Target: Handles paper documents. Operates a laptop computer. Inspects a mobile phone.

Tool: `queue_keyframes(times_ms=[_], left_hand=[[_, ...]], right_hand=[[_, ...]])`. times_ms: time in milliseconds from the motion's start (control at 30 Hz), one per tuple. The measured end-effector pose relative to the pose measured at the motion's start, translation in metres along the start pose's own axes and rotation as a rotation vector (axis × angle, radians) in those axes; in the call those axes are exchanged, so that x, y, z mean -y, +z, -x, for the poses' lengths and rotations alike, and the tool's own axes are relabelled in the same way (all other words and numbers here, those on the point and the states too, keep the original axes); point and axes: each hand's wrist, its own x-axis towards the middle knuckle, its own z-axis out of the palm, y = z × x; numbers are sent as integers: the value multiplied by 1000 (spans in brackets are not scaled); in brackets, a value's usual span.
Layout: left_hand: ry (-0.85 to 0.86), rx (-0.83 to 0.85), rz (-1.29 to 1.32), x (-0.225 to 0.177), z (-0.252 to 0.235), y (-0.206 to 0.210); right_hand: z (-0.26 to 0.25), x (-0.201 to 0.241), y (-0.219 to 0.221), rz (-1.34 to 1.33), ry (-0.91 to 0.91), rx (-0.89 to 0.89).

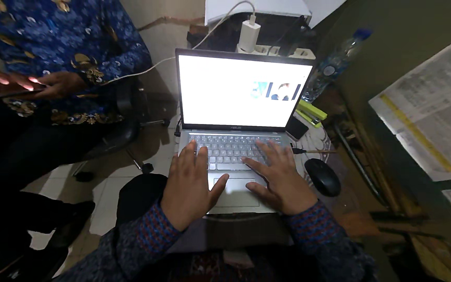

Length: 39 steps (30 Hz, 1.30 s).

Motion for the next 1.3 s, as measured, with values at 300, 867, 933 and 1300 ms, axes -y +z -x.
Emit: queue_keyframes(times_ms=[300,867,933,1300], left_hand=[[9,4,14,2,1,1],[-3,36,32,2,-1,0],[-22,24,36,2,0,-1],[26,21,32,1,-1,0]], right_hand=[[2,4,-4,1,-4,16],[6,20,-1,-23,7,-76],[4,21,0,-14,18,-74],[13,21,-1,-68,-7,-116]])
